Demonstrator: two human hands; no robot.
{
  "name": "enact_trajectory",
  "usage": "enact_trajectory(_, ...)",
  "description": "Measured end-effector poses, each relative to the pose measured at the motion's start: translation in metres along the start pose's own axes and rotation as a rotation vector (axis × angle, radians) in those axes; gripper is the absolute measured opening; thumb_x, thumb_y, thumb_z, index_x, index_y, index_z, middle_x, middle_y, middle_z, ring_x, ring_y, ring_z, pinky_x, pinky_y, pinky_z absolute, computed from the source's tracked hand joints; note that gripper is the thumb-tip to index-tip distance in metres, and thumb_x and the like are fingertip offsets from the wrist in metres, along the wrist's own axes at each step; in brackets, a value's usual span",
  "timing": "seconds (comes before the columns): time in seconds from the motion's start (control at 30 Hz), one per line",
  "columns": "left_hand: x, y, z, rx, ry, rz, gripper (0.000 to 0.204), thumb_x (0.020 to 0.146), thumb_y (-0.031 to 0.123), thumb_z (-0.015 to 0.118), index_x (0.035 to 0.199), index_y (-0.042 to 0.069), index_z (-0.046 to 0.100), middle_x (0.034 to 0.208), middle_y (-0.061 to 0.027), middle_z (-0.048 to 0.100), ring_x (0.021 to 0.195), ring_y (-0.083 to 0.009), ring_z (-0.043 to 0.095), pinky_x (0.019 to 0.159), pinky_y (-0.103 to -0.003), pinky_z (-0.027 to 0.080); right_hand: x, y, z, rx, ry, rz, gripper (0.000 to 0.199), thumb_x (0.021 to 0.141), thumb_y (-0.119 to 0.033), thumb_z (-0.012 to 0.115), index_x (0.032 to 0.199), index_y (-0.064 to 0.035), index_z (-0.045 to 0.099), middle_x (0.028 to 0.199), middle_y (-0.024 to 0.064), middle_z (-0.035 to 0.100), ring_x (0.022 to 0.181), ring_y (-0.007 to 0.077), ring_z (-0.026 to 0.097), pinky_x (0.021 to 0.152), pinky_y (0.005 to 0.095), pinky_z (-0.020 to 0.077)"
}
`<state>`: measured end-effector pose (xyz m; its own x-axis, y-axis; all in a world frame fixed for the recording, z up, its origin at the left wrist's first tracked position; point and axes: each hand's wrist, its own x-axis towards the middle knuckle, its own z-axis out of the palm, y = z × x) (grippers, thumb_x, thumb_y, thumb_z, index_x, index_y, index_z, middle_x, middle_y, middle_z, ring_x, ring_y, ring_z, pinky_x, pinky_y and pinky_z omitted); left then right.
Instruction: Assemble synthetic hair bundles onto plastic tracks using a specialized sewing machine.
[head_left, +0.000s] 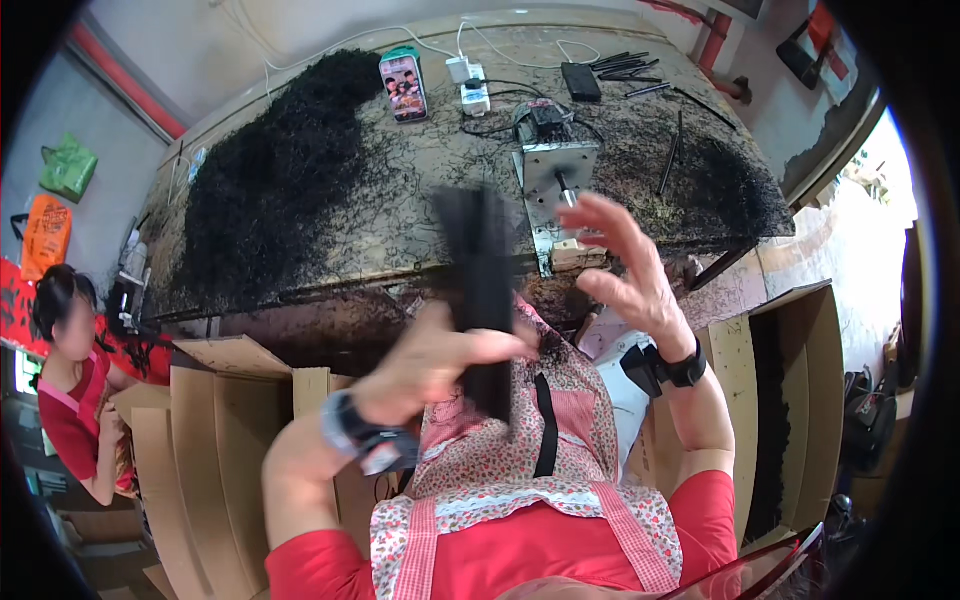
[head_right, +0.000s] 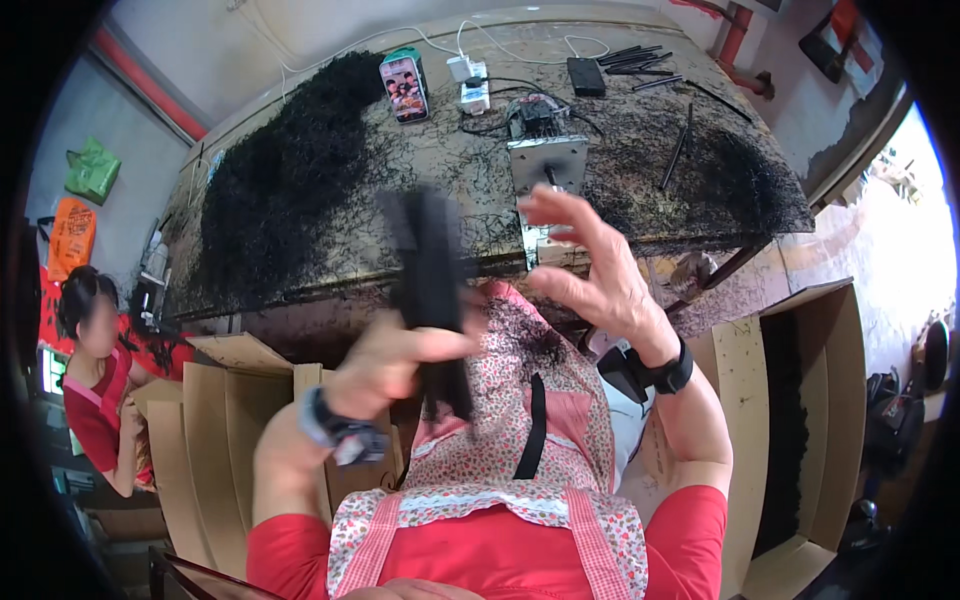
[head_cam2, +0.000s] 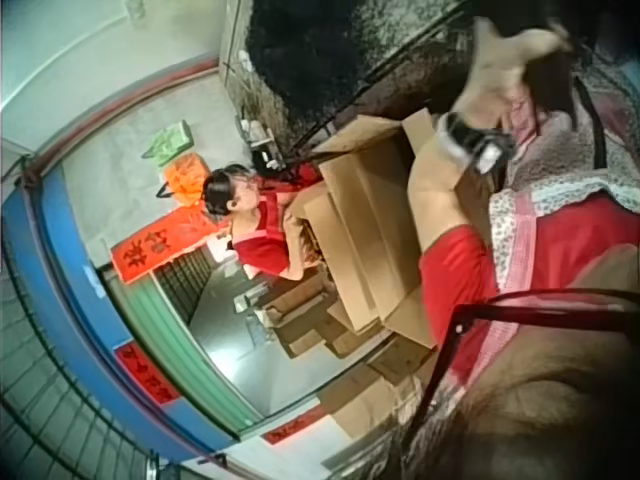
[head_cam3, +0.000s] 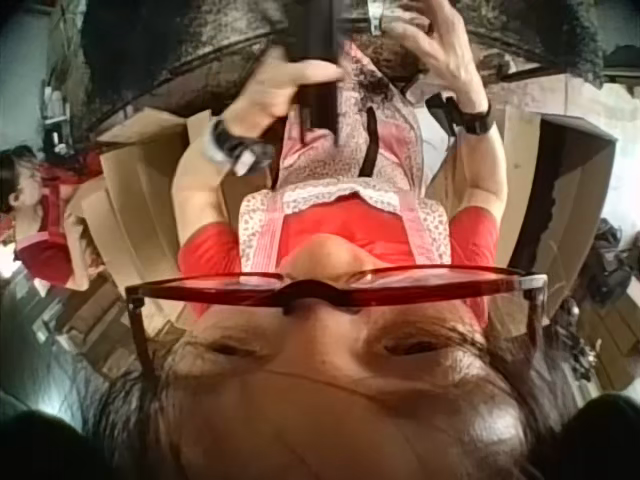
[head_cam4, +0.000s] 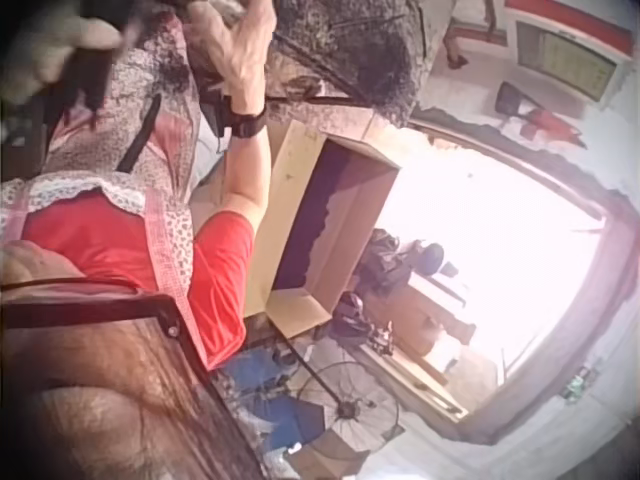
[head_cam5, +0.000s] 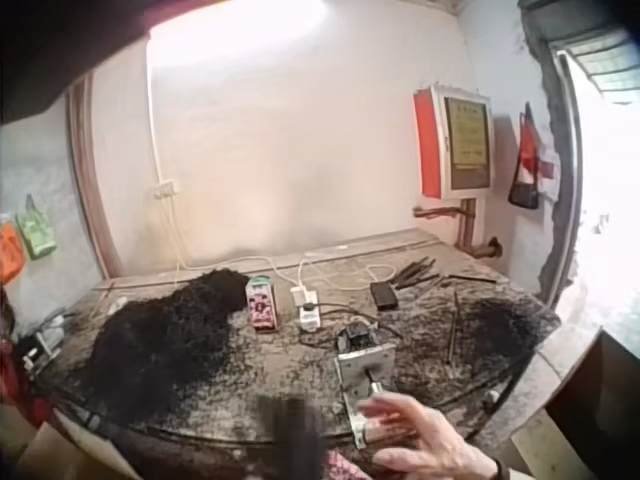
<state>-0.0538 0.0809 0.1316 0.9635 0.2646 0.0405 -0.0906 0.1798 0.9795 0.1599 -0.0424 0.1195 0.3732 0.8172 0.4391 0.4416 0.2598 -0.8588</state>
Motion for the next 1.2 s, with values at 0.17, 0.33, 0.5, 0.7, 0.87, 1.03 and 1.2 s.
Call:
enact_trajectory(0.17,0.047,-0.070,0.082,-0.627,-0.306,-0.443,0.044,0.075,0.014,0.074,0.112,0.001,0.055,0.088,-0.0094,0.064,0.082,-0.0197,0.065,0.077,-0.032,0.054,0.002,-0.005,-0.038,0.156,-0.214,0.094,0.051,0.083,-0.036,0.066,0.120,-0.0019,0.060,0.107,0.0146,0.068,0.104,0.0247,0.063,0.091,0.0377,0.0478)
enact_trajectory(0.33,0.036,-0.106,0.080,-0.764,-0.371,-0.627,0.048,0.077,0.014,0.074,0.117,0.001,0.051,0.092,-0.0098,0.064,0.082,-0.0201,0.065,0.079,-0.033,0.055,-0.035,0.013,-0.040,0.067,-0.523,0.246,0.049,0.084,-0.039,0.066,0.113,0.0004,0.064,0.105,0.0152,0.068,0.097,0.0229,0.064,0.086,0.0353,0.0500)
enact_trajectory(0.5,0.041,-0.117,0.074,-0.790,-0.286,-0.593,0.047,0.079,0.019,0.074,0.116,0.000,0.052,0.096,-0.0112,0.063,0.087,-0.0231,0.066,0.082,-0.038,0.056,-0.048,0.023,-0.014,0.357,-0.353,0.404,0.032,0.082,-0.021,0.067,0.105,0.0014,0.066,0.091,0.0104,0.070,0.088,0.0177,0.065,0.082,0.0323,0.0510)
enact_trajectory(0.7,0.048,-0.129,0.077,-0.688,-0.108,-0.564,0.043,0.080,0.020,0.073,0.114,0.000,0.054,0.096,-0.0083,0.064,0.085,-0.0187,0.066,0.082,-0.033,0.055,-0.040,0.037,-0.005,-0.286,-0.204,0.599,0.024,0.085,-0.018,0.064,0.100,0.0003,0.067,0.088,0.0099,0.070,0.083,0.0203,0.066,0.079,0.0333,0.0520)
enact_trajectory(0.87,0.057,-0.134,0.079,-0.515,-0.100,-0.446,0.035,0.081,0.016,0.071,0.109,0.001,0.058,0.095,-0.0067,0.065,0.082,-0.0158,0.066,0.079,-0.030,0.054,-0.052,0.053,0.006,-0.436,-0.149,0.535,0.031,0.088,-0.016,0.062,0.113,0.0020,0.060,0.096,0.0123,0.068,0.086,0.0182,0.065,0.077,0.0294,0.0511)
enact_trajectory(1.03,0.066,-0.118,0.062,-0.572,0.135,-0.450,0.025,0.081,0.011,0.070,0.102,0.000,0.063,0.091,-0.0062,0.066,0.081,-0.0142,0.065,0.075,-0.028,0.052,-0.084,0.046,0.026,0.152,0.347,0.491,0.038,0.090,-0.016,0.058,0.124,-0.0013,0.052,0.104,0.0244,0.064,0.095,0.0290,0.066,0.080,0.0336,0.0505)
enact_trajectory(1.2,0.076,-0.106,0.049,-0.342,0.380,-0.304,0.019,0.079,0.008,0.072,0.096,0.000,0.066,0.090,-0.0069,0.068,0.081,-0.0135,0.064,0.075,-0.027,0.052,-0.113,0.045,0.043,0.114,0.147,0.709,0.038,0.092,-0.014,0.054,0.128,-0.0011,0.047,0.101,0.0255,0.062,0.096,0.0326,0.065,0.080,0.0366,0.0502)
